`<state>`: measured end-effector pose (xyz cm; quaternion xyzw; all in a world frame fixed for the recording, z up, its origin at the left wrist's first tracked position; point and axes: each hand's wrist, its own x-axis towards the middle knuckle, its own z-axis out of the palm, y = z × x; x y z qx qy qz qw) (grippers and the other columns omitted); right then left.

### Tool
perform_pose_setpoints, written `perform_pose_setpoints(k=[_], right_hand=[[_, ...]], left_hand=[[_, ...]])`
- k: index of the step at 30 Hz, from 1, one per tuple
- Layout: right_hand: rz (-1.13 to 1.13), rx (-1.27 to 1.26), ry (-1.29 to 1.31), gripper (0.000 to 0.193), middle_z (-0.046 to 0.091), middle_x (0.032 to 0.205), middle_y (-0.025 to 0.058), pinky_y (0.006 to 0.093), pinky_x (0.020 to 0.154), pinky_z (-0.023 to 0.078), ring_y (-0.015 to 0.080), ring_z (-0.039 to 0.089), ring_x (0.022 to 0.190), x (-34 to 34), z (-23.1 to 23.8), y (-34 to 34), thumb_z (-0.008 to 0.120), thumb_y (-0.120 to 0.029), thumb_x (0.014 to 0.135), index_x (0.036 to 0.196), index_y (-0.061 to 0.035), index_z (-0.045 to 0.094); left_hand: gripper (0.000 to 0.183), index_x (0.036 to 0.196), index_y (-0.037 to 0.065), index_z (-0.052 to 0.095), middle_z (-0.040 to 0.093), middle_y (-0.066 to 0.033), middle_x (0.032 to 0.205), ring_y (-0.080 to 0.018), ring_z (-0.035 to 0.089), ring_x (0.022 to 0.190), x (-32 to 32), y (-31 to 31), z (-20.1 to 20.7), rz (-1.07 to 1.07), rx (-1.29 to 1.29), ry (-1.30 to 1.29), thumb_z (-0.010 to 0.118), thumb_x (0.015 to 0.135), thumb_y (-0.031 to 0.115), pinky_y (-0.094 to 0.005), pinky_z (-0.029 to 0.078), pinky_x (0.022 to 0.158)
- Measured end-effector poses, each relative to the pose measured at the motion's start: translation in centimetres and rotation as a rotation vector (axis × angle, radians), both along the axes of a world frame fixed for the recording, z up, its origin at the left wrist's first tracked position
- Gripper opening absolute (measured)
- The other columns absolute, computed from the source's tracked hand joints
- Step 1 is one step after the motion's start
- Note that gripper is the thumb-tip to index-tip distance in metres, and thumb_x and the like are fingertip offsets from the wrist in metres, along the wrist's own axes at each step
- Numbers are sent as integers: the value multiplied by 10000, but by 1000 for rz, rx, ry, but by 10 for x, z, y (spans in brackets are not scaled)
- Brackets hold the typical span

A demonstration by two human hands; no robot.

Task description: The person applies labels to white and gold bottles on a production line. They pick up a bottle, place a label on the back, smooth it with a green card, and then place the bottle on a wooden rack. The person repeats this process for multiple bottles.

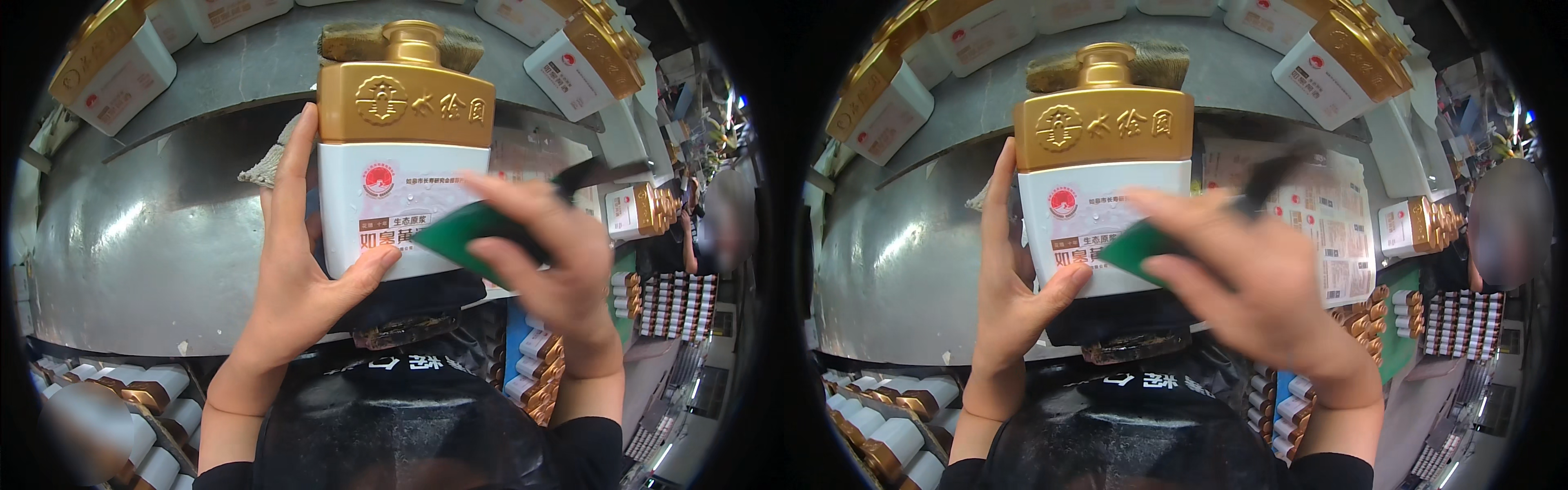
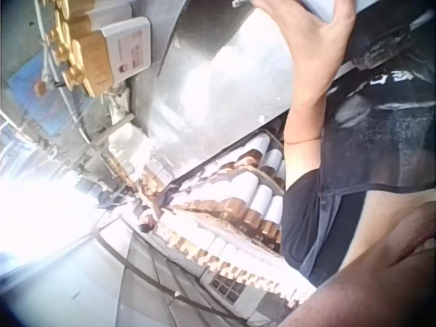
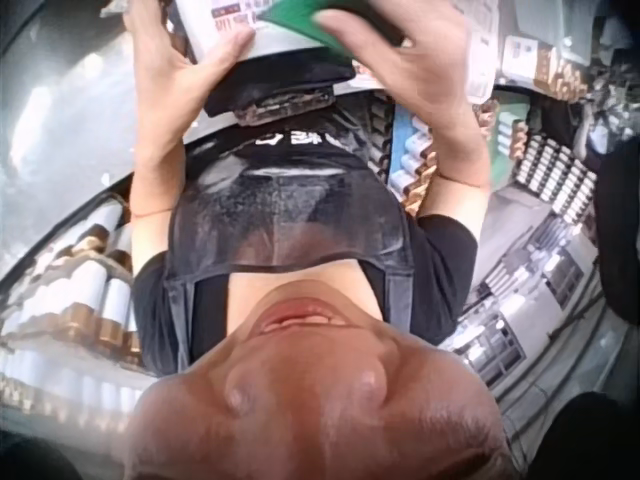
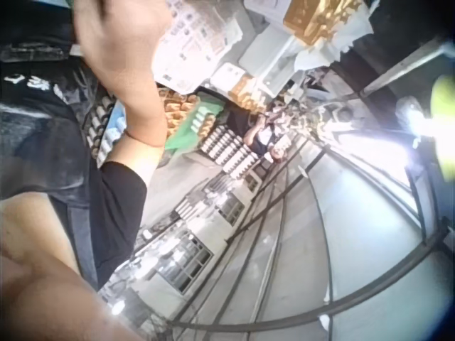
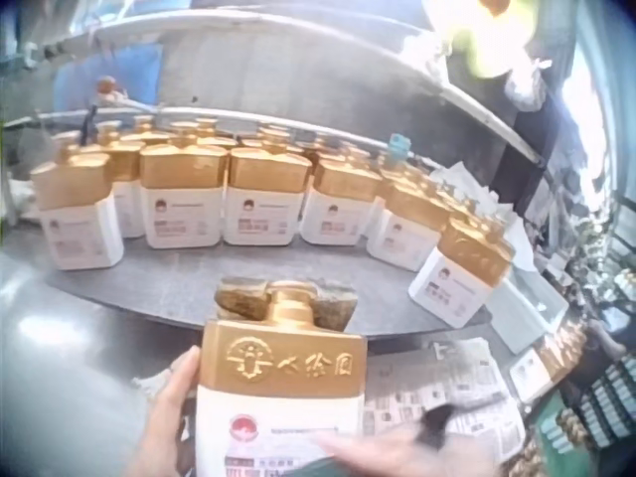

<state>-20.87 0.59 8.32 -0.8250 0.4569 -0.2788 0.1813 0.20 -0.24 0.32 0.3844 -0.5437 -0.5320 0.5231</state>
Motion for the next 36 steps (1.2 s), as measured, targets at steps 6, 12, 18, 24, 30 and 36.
perform_pose_setpoints(k=[6,12,18,24,30,36], right_hand=[[188,-575,222,299,694,922,65,289,704,511,184,649,806,26,6,-42,750,19,720,1006,-56,708],[209,-298,394,262,688,888,24,341,699,492,203,641,839,31,5,-2,734,-1,709,950,-99,705],[264,-429,192,282,707,894,19,307,682,505,192,641,808,-4,-20,22,747,-53,713,990,-102,727],[88,-507,161,275,699,939,20,333,749,512,206,642,852,-23,-4,-6,729,8,711,943,-139,716],[188,-213,254,347,702,947,20,329,739,518,203,638,858,-27,-8,32,740,9,677,993,-133,718],[189,-517,162,333,691,911,2,312,669,524,192,631,793,-17,-23,6,743,24,651,954,-114,720]], left_hand=[[856,1533,46,207,289,-141,1514,-262,343,1374,11,3,-2,-22,0,68,713,865,223,-407,370,1104],[821,1514,22,265,311,-140,1530,-257,363,1373,17,10,-3,27,-57,41,602,920,477,-422,339,1113],[797,1522,4,227,316,-175,1518,-274,328,1400,1,10,-4,53,-65,-30,654,869,165,-419,291,1141],[790,1520,-8,221,320,-193,1515,-281,328,1401,2,8,-3,61,-93,-100,636,865,140,-399,278,1143],[797,1518,-13,222,319,-199,1515,-286,353,1387,-1,10,-5,84,-75,-95,647,867,164,-398,316,1123],[681,1493,-19,289,418,-188,1454,-263,422,1343,12,6,-5,70,-105,-45,570,937,256,-401,351,1101]])
